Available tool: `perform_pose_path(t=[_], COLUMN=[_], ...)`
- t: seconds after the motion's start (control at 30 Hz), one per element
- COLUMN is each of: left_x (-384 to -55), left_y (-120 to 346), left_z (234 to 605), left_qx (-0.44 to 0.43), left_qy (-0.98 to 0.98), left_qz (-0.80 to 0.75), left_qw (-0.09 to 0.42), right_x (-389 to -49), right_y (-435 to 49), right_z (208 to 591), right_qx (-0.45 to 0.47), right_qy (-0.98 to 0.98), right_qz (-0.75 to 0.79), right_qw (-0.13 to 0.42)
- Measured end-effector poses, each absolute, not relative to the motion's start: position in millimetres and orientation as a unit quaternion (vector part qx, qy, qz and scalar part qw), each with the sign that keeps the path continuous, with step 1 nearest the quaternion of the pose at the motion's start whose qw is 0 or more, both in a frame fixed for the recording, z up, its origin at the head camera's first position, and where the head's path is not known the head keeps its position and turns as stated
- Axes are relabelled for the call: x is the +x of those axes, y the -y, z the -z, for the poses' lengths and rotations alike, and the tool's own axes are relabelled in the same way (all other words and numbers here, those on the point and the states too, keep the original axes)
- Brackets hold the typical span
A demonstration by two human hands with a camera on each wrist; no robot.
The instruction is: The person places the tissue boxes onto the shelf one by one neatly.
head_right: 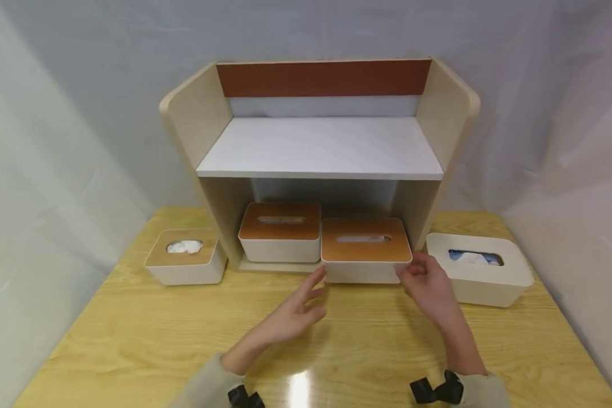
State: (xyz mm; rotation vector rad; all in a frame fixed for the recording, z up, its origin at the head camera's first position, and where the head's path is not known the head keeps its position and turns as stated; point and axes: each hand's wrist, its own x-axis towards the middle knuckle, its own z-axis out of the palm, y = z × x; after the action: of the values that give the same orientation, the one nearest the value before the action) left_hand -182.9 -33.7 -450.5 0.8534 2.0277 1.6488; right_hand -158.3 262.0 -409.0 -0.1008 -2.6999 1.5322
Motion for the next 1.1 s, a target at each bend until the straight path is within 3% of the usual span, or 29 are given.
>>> perform_pose_path(t=[0.53, 0.77, 1.1], left_x=[-198.6, -203.5, -205.9], left_y=[36.1, 37.6, 38.4], left_z=[451.2, 452.1, 454.3], left_qx=[0.334, 0.34, 0.351], left_qy=[-0.717, -0.708, -0.703], left_qz=[-0.574, -0.579, -0.574], left_qw=[0.212, 0.22, 0.231], right_x=[-160.9, -160.7, -161.8], right_y=[-257.5, -245.3, -236.1], right_z=[407.7, 411.6, 415.0], right_qx=[-0.04, 0.001, 0.005], right_qy=[0.839, 0.819, 0.802], right_qz=[-0.54, -0.573, -0.595], right_qw=[-0.041, -0.031, -0.061])
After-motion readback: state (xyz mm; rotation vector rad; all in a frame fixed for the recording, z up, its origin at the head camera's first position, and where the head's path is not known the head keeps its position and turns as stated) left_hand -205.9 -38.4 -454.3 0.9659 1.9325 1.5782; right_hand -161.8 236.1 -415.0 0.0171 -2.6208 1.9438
